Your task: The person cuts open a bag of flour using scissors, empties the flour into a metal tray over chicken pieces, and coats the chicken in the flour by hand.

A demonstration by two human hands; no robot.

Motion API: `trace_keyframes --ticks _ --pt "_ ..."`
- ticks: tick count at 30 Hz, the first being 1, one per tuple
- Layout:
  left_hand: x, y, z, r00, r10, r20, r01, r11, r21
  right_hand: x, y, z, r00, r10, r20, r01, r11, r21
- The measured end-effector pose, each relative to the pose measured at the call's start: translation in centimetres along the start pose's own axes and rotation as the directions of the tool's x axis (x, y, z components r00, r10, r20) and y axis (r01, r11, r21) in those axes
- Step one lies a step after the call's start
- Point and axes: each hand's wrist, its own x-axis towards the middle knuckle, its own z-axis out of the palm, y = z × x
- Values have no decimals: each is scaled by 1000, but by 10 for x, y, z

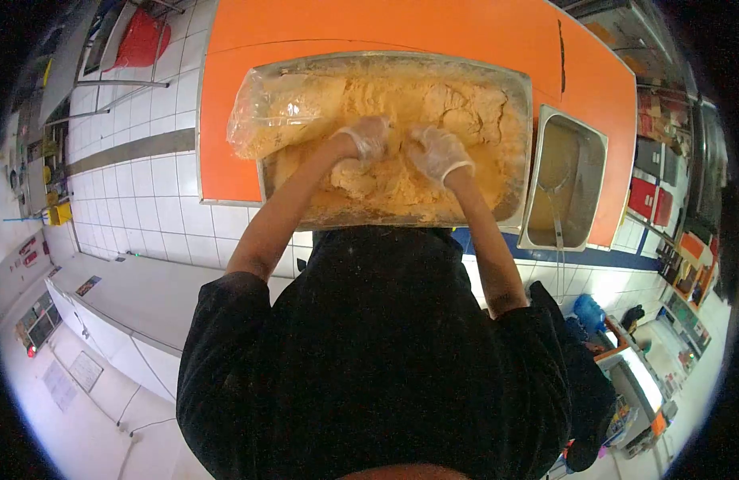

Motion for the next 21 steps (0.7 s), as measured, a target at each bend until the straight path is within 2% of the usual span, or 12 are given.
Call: trace_keyframes --ticks 1,3,4,6,8,9,10,11,12,14,19,21 --pt "-3 -10 -3 996 -88 -22 88 996 5 0 -2 -1 1000 -4 5 4 1000 5" --pt "-13 -2 -35 984 -174 -42 174 985 6 -1 -5 -5 954 145 -264 -102 980 169" --pt "-24 15 -56 953 -244 -177 260 963 72 -5 -12 -12 954 147 -260 -105 980 171" --pt "-35 30 -61 902 -300 -311 350 929 120 -21 -30 -25 975 222 23 -223 974 34" --pt "-46 29 -50 985 -19 -172 67 958 279 -42 -30 -6 955 247 167 -239 969 -68" --pt "-49 28 -44 985 -20 -170 68 958 280 -51 -34 -2 913 281 295 -239 956 -169" --pt "-52 26 -39 975 -190 -116 209 960 184 -60 -36 -3 914 280 294 -240 957 -166" --pt "-53 22 -29 937 -347 -44 350 932 98 -69 -43 -8 870 424 253 -392 905 -166" --pt "-52 2 23 945 -275 -179 284 959 27 -74 -46 -11 801 559 215 -534 829 -165" --pt "-50 -36 127 893 -110 -436 99 994 -49 -76 -23 3 824 535 185 -507 843 -180" --pt "-40 18 36 917 -363 -167 284 886 -367 -79 -37 -15 838 487 247 -451 872 -192" --pt "-32 32 11 906 -415 -85 339 830 -442 -83 -25 -1 827 556 81 -544 828 -134"
